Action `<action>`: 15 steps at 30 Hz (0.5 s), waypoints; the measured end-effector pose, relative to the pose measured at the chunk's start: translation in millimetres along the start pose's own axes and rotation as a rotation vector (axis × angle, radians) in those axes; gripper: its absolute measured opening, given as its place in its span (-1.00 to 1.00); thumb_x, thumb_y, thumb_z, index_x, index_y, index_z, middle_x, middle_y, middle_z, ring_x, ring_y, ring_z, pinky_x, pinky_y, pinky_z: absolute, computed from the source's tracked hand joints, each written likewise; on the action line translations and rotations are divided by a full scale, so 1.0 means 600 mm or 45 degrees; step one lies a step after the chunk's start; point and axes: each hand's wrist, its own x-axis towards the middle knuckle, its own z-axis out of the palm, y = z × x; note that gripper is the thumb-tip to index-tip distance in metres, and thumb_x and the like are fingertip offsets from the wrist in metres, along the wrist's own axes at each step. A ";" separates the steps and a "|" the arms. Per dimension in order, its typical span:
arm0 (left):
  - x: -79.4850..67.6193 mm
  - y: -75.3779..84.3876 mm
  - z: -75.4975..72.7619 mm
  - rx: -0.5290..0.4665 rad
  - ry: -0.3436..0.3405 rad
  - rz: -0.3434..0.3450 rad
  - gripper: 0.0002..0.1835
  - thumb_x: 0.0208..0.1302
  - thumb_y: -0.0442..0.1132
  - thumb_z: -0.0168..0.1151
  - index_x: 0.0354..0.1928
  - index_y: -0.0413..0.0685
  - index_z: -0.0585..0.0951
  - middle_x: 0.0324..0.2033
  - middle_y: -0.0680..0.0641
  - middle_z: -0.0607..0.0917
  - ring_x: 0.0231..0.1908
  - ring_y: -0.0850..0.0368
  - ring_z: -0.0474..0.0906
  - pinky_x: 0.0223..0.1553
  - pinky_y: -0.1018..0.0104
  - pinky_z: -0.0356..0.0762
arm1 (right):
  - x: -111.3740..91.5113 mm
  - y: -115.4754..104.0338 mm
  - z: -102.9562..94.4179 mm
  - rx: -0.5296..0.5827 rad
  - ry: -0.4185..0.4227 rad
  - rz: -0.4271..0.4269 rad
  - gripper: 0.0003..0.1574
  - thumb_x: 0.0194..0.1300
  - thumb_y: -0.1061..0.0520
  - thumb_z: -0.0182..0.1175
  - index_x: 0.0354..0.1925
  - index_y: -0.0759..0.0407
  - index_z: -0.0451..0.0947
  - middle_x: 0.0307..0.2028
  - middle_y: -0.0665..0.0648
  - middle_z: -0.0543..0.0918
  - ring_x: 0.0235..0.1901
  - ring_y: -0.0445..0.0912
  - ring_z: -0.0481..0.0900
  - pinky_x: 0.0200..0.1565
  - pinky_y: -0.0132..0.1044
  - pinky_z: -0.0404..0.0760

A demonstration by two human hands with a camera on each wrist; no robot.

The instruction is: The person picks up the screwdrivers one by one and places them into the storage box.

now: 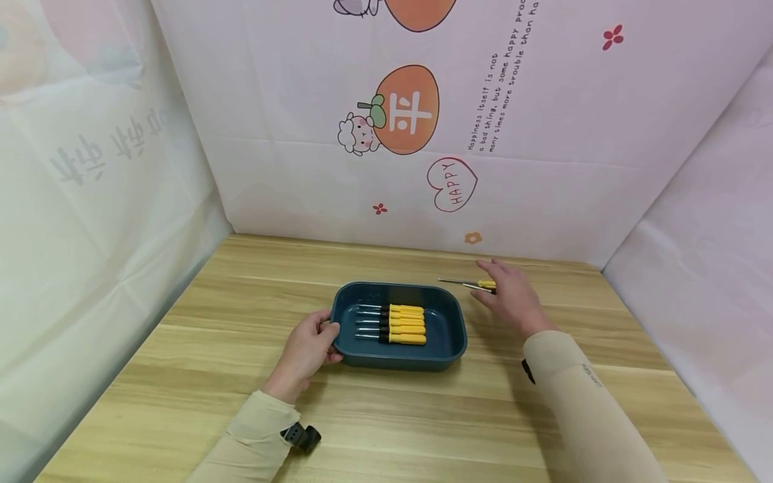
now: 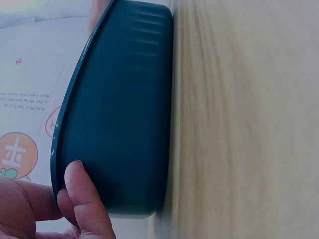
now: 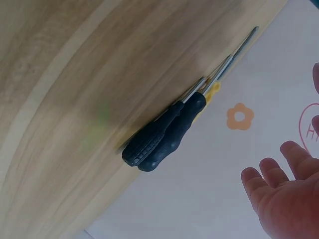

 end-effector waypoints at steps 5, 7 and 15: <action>0.000 0.000 0.000 0.002 0.002 -0.006 -0.55 0.59 -0.25 0.05 0.41 -0.25 0.45 -0.10 -0.27 0.57 -0.46 0.11 0.59 -0.39 0.33 0.72 | 0.003 0.006 0.001 -0.017 0.001 -0.011 -0.15 0.44 0.00 0.32 0.53 0.26 0.28 0.47 0.54 0.29 0.44 0.49 0.23 0.46 0.43 0.15; 0.000 0.001 0.000 0.002 0.002 -0.004 -0.55 0.59 -0.25 0.06 0.41 -0.25 0.45 -0.10 -0.26 0.57 -0.46 0.12 0.59 -0.39 0.33 0.73 | 0.004 0.009 0.001 -0.021 -0.004 -0.011 -0.15 0.45 0.01 0.31 0.53 0.26 0.27 0.47 0.54 0.28 0.45 0.49 0.22 0.46 0.43 0.15; -0.001 0.002 0.001 0.000 0.002 0.013 -0.56 0.58 -0.28 0.07 0.39 -0.28 0.46 -0.13 -0.25 0.57 -0.48 0.13 0.59 -0.40 0.34 0.72 | 0.011 0.019 0.003 -0.027 -0.038 0.024 -0.16 0.47 0.00 0.29 0.54 0.26 0.26 0.48 0.55 0.25 0.45 0.51 0.20 0.45 0.44 0.15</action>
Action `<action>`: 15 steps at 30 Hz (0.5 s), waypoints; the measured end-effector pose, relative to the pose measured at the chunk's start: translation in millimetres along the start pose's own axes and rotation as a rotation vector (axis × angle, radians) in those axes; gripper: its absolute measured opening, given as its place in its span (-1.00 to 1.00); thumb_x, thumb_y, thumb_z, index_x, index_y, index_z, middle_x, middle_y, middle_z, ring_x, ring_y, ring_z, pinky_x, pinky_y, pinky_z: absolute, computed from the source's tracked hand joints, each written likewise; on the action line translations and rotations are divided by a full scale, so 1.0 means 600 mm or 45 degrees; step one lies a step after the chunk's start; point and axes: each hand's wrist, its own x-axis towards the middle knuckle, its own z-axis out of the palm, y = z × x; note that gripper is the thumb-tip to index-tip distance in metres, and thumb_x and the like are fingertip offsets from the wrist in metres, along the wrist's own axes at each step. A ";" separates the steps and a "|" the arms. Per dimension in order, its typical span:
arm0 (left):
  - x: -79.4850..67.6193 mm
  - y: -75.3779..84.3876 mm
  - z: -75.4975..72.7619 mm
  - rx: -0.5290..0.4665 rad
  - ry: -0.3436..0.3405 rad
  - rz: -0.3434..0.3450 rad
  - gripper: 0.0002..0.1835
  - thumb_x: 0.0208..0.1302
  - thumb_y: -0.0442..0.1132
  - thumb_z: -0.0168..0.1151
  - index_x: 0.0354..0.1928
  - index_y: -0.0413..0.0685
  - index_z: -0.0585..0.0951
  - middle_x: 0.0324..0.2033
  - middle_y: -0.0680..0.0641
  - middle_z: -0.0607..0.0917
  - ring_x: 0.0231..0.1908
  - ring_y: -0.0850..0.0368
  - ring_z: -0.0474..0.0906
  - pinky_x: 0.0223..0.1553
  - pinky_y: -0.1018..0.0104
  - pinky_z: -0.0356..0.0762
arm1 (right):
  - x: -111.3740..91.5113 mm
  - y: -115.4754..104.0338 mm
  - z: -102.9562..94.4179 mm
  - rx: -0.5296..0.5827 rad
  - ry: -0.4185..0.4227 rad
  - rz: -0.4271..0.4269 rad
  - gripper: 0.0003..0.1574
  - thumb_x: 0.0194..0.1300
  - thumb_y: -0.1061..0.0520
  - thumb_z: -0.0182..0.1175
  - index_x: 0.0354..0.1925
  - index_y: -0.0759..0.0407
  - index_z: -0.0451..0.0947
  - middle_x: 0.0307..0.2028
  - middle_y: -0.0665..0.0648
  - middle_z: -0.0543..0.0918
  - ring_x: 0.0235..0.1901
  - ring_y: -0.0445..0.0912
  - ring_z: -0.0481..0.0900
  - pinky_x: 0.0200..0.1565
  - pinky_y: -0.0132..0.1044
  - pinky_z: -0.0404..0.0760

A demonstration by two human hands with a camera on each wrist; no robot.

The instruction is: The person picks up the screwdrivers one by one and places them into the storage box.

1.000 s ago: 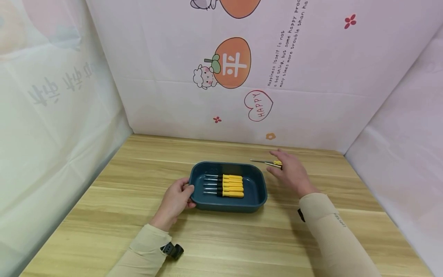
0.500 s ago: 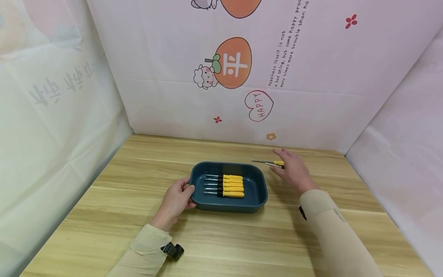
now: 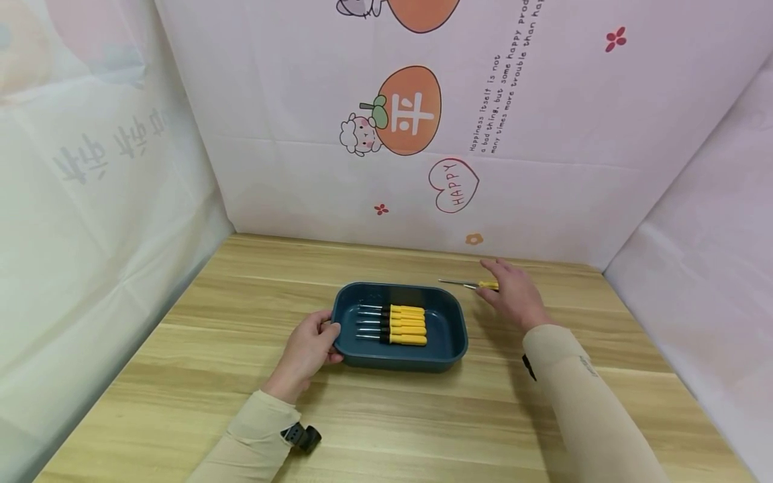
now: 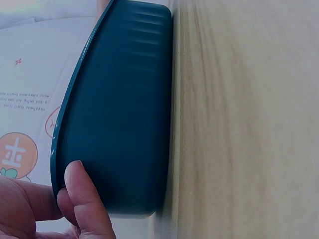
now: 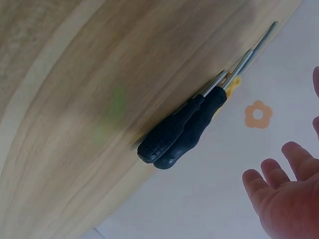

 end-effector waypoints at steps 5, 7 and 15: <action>0.000 0.000 -0.001 -0.008 -0.001 -0.004 -0.55 0.58 -0.28 0.07 0.41 -0.28 0.45 -0.11 -0.26 0.57 -0.48 0.14 0.59 -0.41 0.34 0.72 | 0.007 0.007 0.004 -0.010 -0.015 0.025 -0.17 0.47 -0.01 0.29 0.53 0.25 0.27 0.48 0.54 0.26 0.45 0.50 0.20 0.45 0.43 0.16; 0.000 0.000 -0.001 -0.011 -0.002 -0.004 -0.54 0.58 -0.28 0.07 0.42 -0.28 0.44 -0.11 -0.26 0.57 -0.48 0.14 0.59 -0.40 0.34 0.72 | 0.010 0.009 0.005 -0.012 -0.023 0.035 -0.17 0.47 0.00 0.29 0.53 0.25 0.26 0.48 0.53 0.26 0.45 0.49 0.20 0.45 0.42 0.16; 0.001 0.001 -0.003 -0.017 -0.005 0.003 -0.55 0.57 -0.29 0.07 0.40 -0.29 0.46 -0.17 -0.25 0.57 -0.49 0.14 0.59 -0.41 0.35 0.71 | 0.024 0.015 0.006 -0.031 -0.068 0.079 -0.15 0.48 -0.04 0.27 0.55 0.24 0.24 0.49 0.51 0.26 0.46 0.46 0.20 0.46 0.40 0.17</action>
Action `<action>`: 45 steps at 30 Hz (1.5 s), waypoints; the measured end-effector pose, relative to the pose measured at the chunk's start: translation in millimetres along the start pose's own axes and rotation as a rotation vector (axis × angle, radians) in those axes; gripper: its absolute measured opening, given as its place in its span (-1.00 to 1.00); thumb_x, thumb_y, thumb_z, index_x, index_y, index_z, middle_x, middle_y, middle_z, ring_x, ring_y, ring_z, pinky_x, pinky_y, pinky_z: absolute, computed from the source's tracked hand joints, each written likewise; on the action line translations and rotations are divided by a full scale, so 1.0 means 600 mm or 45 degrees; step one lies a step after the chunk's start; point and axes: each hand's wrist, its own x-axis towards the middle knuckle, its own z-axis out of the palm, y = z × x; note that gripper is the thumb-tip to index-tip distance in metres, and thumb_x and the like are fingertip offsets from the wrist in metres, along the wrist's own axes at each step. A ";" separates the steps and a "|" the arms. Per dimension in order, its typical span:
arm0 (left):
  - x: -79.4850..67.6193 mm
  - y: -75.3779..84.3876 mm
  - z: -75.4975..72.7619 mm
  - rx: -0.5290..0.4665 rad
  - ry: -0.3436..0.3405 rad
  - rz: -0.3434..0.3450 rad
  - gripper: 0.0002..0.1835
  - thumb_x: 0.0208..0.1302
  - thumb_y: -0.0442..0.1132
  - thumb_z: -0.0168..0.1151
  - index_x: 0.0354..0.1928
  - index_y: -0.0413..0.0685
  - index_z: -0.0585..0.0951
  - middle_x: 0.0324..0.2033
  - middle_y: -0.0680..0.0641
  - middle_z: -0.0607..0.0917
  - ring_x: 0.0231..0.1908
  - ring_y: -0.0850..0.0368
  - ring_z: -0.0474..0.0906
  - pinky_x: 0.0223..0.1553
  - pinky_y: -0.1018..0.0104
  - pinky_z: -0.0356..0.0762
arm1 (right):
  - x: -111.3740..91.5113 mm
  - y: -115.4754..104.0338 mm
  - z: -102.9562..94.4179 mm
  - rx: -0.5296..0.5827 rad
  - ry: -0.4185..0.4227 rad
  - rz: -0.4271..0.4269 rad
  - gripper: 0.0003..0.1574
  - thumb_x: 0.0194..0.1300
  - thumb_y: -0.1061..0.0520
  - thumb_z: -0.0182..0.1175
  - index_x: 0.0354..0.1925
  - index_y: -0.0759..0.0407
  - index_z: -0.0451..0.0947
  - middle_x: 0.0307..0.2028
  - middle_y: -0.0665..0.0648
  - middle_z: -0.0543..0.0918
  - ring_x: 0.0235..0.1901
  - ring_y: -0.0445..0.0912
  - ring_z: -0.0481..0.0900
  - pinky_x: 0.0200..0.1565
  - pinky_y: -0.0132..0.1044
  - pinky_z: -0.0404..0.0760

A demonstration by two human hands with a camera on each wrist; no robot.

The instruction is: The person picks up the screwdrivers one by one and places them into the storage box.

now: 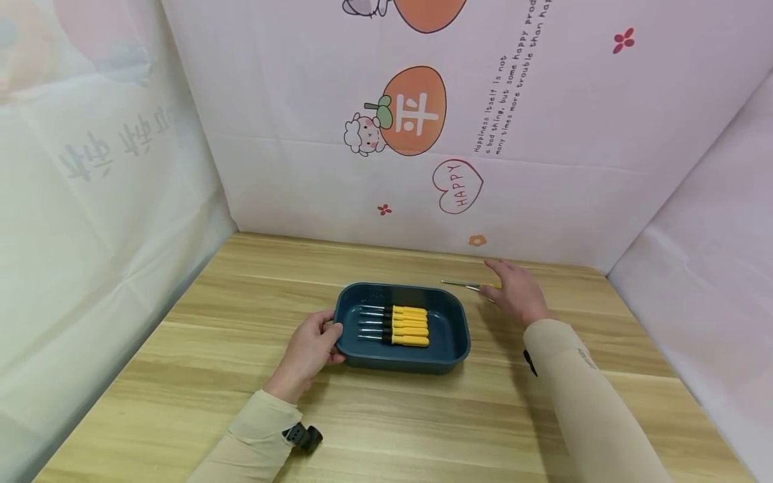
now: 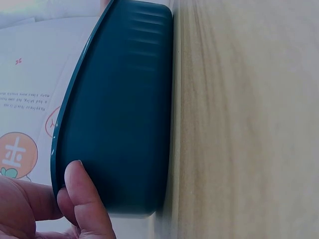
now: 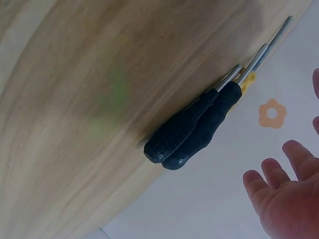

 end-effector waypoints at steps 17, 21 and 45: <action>-0.001 0.000 -0.001 0.011 0.000 0.003 -0.56 0.59 -0.25 0.07 0.39 -0.26 0.47 -0.17 -0.22 0.58 -0.47 0.13 0.59 -0.40 0.32 0.72 | 0.023 0.014 0.019 -0.043 -0.030 -0.013 -0.21 0.49 0.00 0.23 0.53 0.27 0.28 0.47 0.51 0.30 0.44 0.48 0.23 0.47 0.39 0.18; 0.000 -0.002 -0.001 0.008 0.000 0.001 -0.56 0.58 -0.26 0.07 0.39 -0.26 0.48 -0.18 -0.21 0.58 -0.47 0.14 0.59 -0.40 0.33 0.72 | 0.030 0.019 0.026 -0.058 -0.032 -0.011 -0.23 0.50 0.00 0.20 0.52 0.26 0.29 0.46 0.51 0.32 0.43 0.48 0.25 0.46 0.39 0.19; 0.006 -0.002 -0.003 0.006 -0.010 -0.017 -0.55 0.60 -0.26 0.04 0.43 -0.24 0.44 -0.13 -0.29 0.59 -0.44 0.11 0.60 -0.37 0.32 0.72 | 0.044 0.042 0.051 -0.134 -0.127 0.043 -0.36 0.61 0.05 0.04 0.51 0.24 0.30 0.43 0.43 0.41 0.37 0.46 0.37 0.38 0.38 0.35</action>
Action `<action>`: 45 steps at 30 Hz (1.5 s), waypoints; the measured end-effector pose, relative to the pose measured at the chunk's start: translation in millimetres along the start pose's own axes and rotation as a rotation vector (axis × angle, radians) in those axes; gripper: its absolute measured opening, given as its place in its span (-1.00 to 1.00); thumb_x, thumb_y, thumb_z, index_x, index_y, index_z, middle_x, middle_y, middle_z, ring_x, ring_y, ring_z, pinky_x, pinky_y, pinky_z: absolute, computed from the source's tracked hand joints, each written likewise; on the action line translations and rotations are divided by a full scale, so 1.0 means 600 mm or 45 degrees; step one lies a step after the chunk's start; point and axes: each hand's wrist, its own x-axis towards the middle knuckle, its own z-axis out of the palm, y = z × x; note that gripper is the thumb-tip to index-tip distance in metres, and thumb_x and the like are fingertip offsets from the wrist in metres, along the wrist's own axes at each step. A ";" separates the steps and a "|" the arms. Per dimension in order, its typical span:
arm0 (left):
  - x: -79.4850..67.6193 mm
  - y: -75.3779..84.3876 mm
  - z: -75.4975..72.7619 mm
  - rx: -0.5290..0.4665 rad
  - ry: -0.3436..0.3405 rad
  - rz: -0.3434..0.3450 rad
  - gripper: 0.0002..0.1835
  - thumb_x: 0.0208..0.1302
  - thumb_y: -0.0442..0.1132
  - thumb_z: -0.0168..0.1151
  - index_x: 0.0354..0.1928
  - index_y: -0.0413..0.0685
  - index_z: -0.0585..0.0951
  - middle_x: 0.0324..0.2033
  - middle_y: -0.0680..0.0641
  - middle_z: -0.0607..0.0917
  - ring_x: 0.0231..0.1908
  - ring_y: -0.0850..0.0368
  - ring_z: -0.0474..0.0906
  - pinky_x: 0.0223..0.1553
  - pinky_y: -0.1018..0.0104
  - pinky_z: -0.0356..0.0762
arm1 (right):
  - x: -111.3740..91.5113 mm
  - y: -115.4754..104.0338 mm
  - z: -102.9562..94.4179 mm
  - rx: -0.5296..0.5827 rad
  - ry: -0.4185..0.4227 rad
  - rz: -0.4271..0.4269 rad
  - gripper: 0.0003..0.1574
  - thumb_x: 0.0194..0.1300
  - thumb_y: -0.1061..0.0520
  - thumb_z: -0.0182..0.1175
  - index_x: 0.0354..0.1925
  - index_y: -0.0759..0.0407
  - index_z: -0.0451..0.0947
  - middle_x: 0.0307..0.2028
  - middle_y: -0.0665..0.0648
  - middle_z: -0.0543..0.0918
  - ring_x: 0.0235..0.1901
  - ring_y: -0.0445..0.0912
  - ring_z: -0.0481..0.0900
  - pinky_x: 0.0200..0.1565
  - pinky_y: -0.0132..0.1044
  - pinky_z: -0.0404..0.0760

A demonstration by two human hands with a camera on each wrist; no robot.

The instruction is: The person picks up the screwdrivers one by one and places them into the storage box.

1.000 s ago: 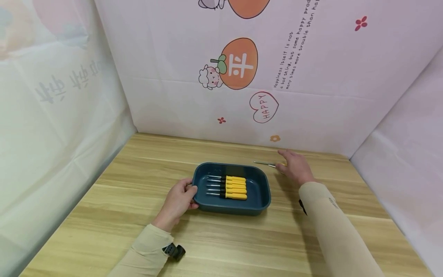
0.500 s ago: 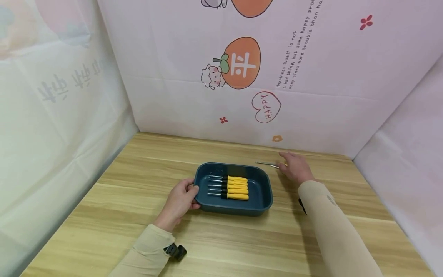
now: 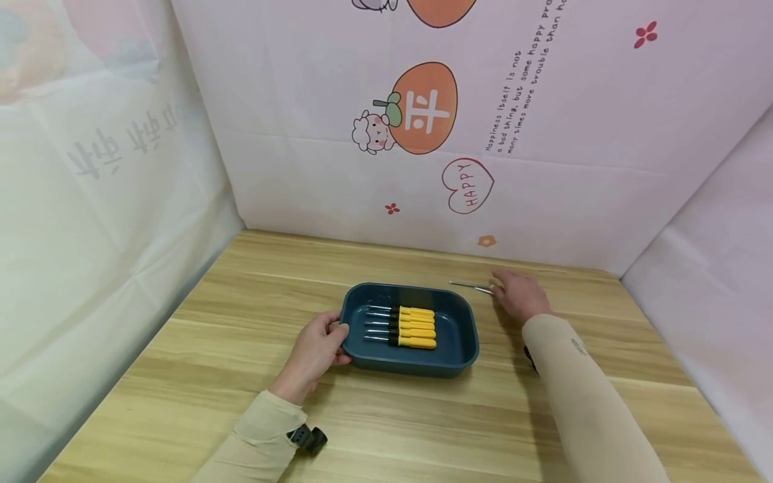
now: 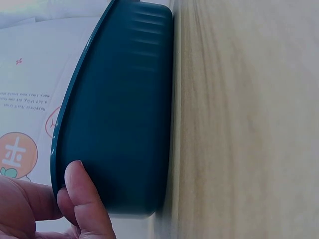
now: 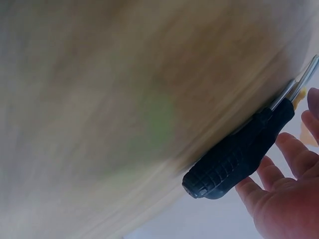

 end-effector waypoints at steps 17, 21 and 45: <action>0.000 -0.002 0.000 -0.007 -0.008 0.009 -0.55 0.60 -0.27 0.04 0.42 -0.27 0.45 -0.14 -0.30 0.59 -0.47 0.11 0.61 -0.38 0.31 0.73 | 0.001 0.000 -0.003 -0.013 -0.121 0.051 -0.50 0.60 0.10 0.02 0.38 0.21 0.50 0.25 0.42 0.60 0.20 0.40 0.57 0.11 0.35 0.59; 0.001 -0.003 0.000 -0.008 -0.005 0.009 -0.55 0.60 -0.27 0.04 0.42 -0.27 0.44 -0.14 -0.29 0.59 -0.47 0.11 0.61 -0.38 0.31 0.73 | 0.003 0.000 -0.003 -0.015 -0.109 0.036 -0.54 0.58 0.11 0.05 0.32 0.20 0.54 0.21 0.41 0.63 0.17 0.39 0.59 0.09 0.34 0.60; -0.004 0.003 0.000 -0.017 -0.014 0.017 -0.56 0.59 -0.27 0.06 0.41 -0.24 0.46 -0.16 -0.23 0.58 -0.47 0.13 0.60 -0.39 0.33 0.72 | 0.006 0.000 -0.008 0.063 -0.104 0.037 -0.64 0.54 0.18 0.13 0.20 0.28 0.59 0.12 0.41 0.68 0.10 0.31 0.63 0.11 0.28 0.61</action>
